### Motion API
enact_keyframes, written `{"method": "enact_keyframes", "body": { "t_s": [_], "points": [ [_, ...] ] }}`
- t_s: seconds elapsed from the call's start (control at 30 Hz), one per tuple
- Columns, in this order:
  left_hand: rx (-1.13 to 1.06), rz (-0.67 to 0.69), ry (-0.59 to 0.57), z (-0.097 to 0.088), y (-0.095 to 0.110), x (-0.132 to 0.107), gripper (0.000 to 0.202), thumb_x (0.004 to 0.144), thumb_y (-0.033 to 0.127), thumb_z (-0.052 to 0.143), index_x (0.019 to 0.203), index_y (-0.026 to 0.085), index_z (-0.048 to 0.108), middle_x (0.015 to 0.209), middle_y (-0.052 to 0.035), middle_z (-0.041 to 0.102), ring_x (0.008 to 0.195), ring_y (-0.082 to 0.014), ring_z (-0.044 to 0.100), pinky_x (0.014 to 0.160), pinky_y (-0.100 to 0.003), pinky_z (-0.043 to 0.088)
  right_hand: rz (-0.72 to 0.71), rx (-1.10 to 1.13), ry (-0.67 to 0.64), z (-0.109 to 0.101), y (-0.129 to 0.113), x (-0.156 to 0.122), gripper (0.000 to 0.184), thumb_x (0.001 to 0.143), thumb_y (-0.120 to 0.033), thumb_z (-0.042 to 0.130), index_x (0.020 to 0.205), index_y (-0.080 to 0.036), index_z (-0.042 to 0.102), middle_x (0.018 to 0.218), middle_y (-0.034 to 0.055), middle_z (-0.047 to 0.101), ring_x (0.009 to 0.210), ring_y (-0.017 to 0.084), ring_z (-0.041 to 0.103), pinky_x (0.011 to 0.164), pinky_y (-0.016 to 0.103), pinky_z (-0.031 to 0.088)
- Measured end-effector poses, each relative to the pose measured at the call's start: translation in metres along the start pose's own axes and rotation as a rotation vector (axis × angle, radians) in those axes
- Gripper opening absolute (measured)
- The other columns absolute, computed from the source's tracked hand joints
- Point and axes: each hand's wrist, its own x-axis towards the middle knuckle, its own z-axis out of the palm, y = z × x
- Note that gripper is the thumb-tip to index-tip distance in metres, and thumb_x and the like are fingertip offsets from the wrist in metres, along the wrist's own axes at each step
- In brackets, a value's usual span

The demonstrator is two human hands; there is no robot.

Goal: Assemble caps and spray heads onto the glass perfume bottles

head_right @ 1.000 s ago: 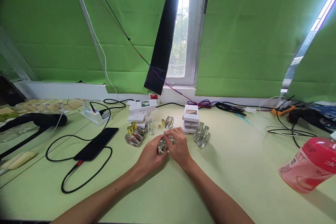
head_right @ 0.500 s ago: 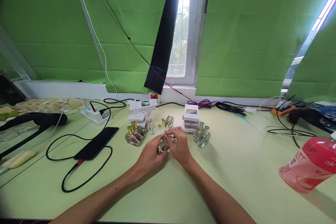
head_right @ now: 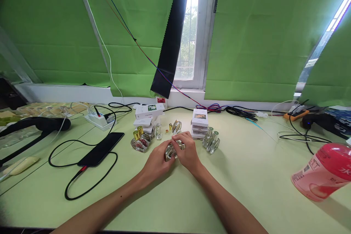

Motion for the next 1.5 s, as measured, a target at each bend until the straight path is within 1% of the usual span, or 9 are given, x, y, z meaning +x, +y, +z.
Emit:
{"method": "enact_keyframes", "body": {
  "t_s": [0.1,0.23,0.4,0.73,0.93,1.1,1.2,1.5],
  "points": [
    [-0.007,0.001,-0.004,-0.0006,0.0004,0.0001,0.043,0.077,0.01,0.055,0.118,0.02,0.061,0.112,-0.0073,0.071,0.093,-0.0251,0.067,0.076,-0.034,0.051,-0.007,-0.005,-0.002,-0.0005,-0.0001,0.0002,0.008,0.093,-0.024,0.064,0.095,-0.025,0.073,0.092,0.0064,0.074,0.092,0.024,0.063,0.074,0.039,0.054],
    [-0.016,0.003,-0.003,-0.0003,-0.0003,-0.0002,0.044,0.077,0.01,0.055,0.12,0.02,0.06,0.115,-0.0074,0.071,0.096,-0.0253,0.067,0.08,-0.035,0.051,-0.004,-0.011,-0.009,-0.0008,0.0003,0.0006,0.008,0.093,-0.024,0.064,0.094,-0.025,0.072,0.092,0.0064,0.074,0.093,0.024,0.063,0.075,0.04,0.054],
    [0.0,0.005,-0.001,0.0009,-0.0018,-0.0003,0.043,0.078,0.011,0.055,0.12,0.02,0.06,0.115,-0.0072,0.071,0.096,-0.0256,0.067,0.078,-0.034,0.051,-0.008,-0.003,-0.01,-0.0006,0.0008,0.0008,0.008,0.093,-0.023,0.064,0.094,-0.025,0.073,0.092,0.0063,0.074,0.092,0.024,0.063,0.077,0.041,0.054],
    [0.0,0.001,-0.007,0.0005,-0.0009,-0.0003,0.039,0.08,0.012,0.054,0.118,0.019,0.059,0.113,-0.0077,0.07,0.097,-0.0258,0.066,0.082,-0.037,0.051,-0.025,0.012,-0.007,-0.0004,0.0006,0.0007,0.01,0.094,-0.022,0.064,0.091,-0.025,0.073,0.091,0.0062,0.073,0.092,0.024,0.063,0.08,0.041,0.054],
    [0.012,-0.004,-0.01,0.0004,-0.001,-0.0007,0.041,0.079,0.012,0.055,0.118,0.019,0.059,0.114,-0.0081,0.07,0.096,-0.026,0.066,0.079,-0.036,0.05,-0.021,0.029,-0.002,0.0002,0.002,0.0003,0.009,0.094,-0.021,0.064,0.091,-0.024,0.073,0.091,0.0063,0.073,0.092,0.024,0.062,0.08,0.041,0.053],
    [0.031,-0.013,-0.009,0.0011,-0.0017,-0.001,0.041,0.078,0.011,0.055,0.118,0.018,0.059,0.109,-0.0071,0.071,0.09,-0.0246,0.066,0.075,-0.034,0.048,-0.009,0.045,-0.003,0.0006,0.0036,-0.0004,0.009,0.093,-0.02,0.065,0.091,-0.024,0.073,0.092,0.0064,0.073,0.092,0.024,0.061,0.079,0.04,0.052],
    [0.03,-0.011,-0.009,0.0015,-0.0019,-0.001,0.042,0.078,0.011,0.055,0.119,0.018,0.059,0.11,-0.0067,0.071,0.09,-0.0243,0.066,0.072,-0.033,0.047,0.007,0.061,0.001,0.0007,0.0038,-0.0007,0.008,0.093,-0.021,0.066,0.091,-0.025,0.073,0.092,0.0062,0.073,0.092,0.024,0.062,0.078,0.039,0.051],
    [0.021,-0.003,-0.006,0.0013,-0.0027,-0.0003,0.043,0.077,0.01,0.055,0.119,0.018,0.06,0.11,-0.0066,0.071,0.09,-0.024,0.065,0.073,-0.034,0.047,-0.003,0.071,0.007,0.0009,0.0046,-0.0004,0.008,0.092,-0.021,0.066,0.09,-0.025,0.073,0.091,0.0058,0.073,0.091,0.024,0.062,0.079,0.039,0.051]
  ]
}}
